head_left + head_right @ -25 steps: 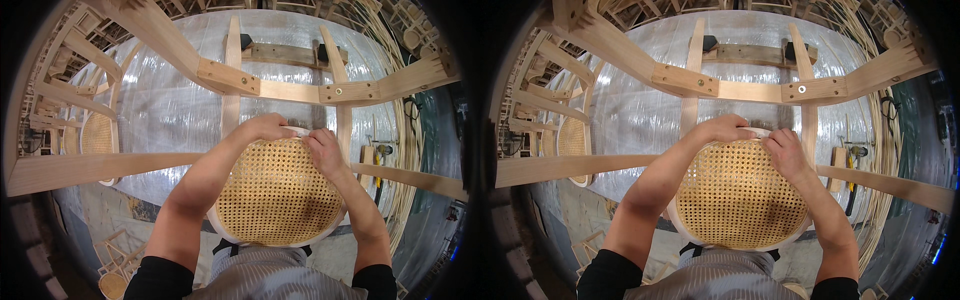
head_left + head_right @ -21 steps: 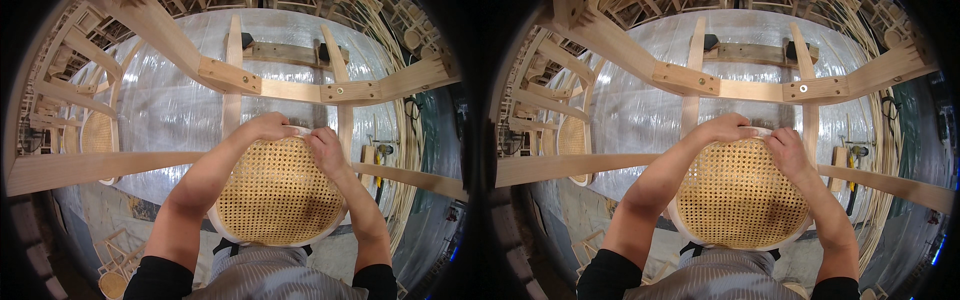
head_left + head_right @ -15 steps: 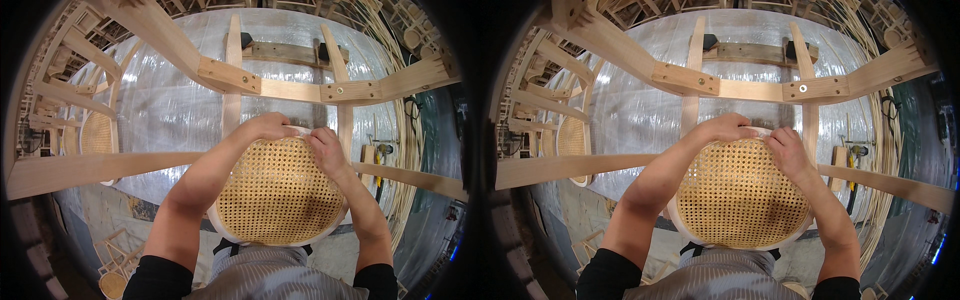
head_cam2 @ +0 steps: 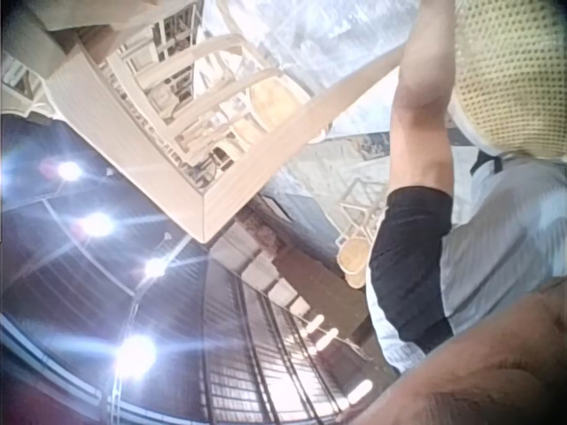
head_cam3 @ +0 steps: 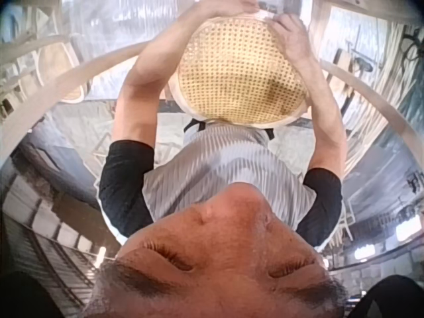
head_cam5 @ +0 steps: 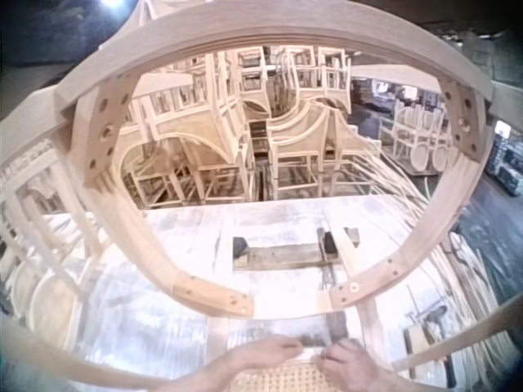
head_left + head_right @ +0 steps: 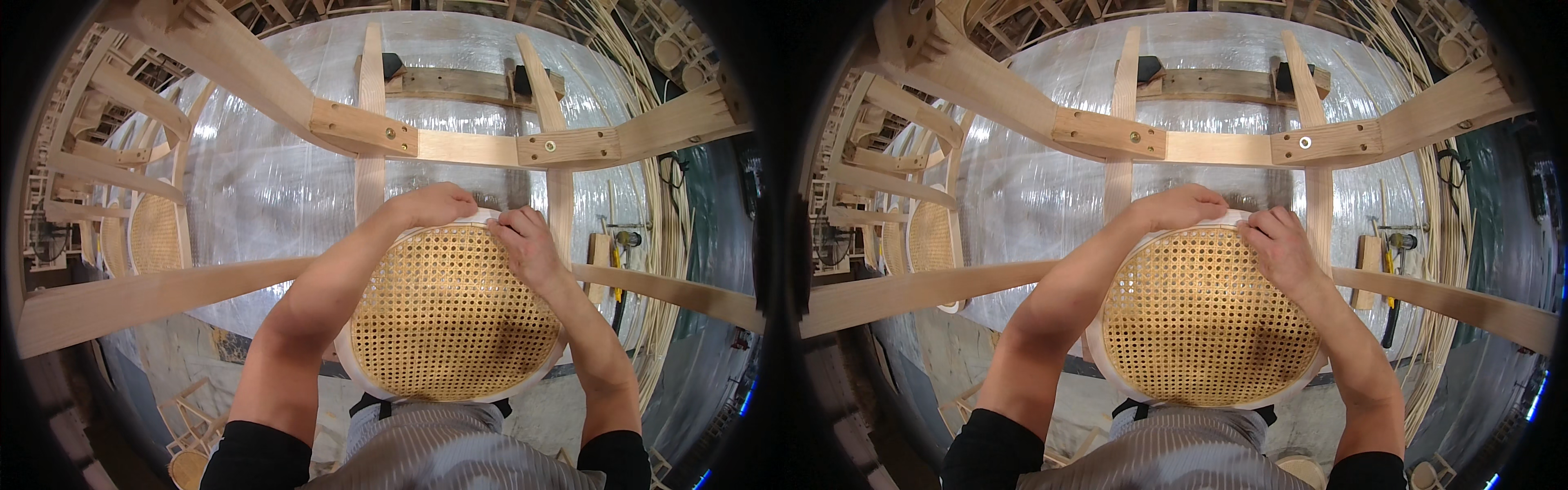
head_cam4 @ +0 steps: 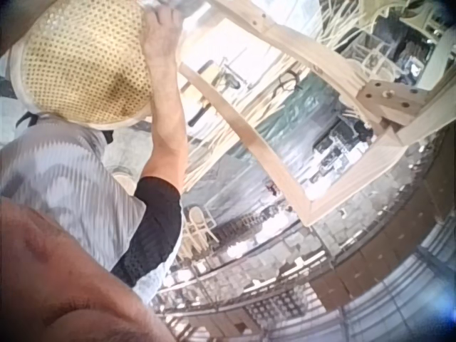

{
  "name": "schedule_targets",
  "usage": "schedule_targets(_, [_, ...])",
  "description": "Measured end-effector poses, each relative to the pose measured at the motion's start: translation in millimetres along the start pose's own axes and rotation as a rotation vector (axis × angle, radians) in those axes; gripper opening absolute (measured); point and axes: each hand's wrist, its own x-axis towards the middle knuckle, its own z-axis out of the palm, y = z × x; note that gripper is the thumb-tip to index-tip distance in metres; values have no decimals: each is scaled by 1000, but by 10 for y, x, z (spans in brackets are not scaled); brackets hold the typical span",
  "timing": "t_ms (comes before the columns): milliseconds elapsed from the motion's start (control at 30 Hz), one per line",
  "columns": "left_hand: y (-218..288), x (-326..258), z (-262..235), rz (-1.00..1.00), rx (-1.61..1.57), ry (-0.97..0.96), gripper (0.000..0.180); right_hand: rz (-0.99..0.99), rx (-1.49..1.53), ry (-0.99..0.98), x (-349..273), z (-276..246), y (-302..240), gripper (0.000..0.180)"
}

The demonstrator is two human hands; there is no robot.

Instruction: The person weaves thin cane strips into the perforated seat of a wooden chair frame. They use a hammer to tap the strips into place and a utility knife to trim excess material, working around the perimeter of the seat.

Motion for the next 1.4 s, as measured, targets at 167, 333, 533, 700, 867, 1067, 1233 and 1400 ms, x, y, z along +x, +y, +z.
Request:
schedule_targets(167, [47, 23, 43, -45, 45, -10, 39, 0, -15, 9, -35, 5, 14, 42])
schedule_targets(333, [40, 31, 15, 18, 212, -40, 40, -9, 25, 3, 27, 22, -23, 43])
schedule_targets(533, [18, 34, -59, -95, 101, -80, 46, 114, 27, -10, 28, -88, -74, 24])
schedule_targets(700, [196, 8, -49, -198, 65, -108, 62, 266, -61, 72, -278, -211, -52, 23])
schedule_targets(867, [202, -20, -55, -154, 82, -154, 62, 150, -47, 119, -299, -113, 11, 34])
schedule_targets(1067, [160, 10, -32, -96, 113, -162, 52, 119, -35, 104, -286, -85, 20, 38])
schedule_targets(1233, [90, 11, -87, -73, 59, -223, 52, 110, -4, 107, -207, -106, -8, 37])
schedule_targets(1400, [98, 40, -111, -256, -189, -173, 54, 182, 5, 84, -249, -185, -50, 32])
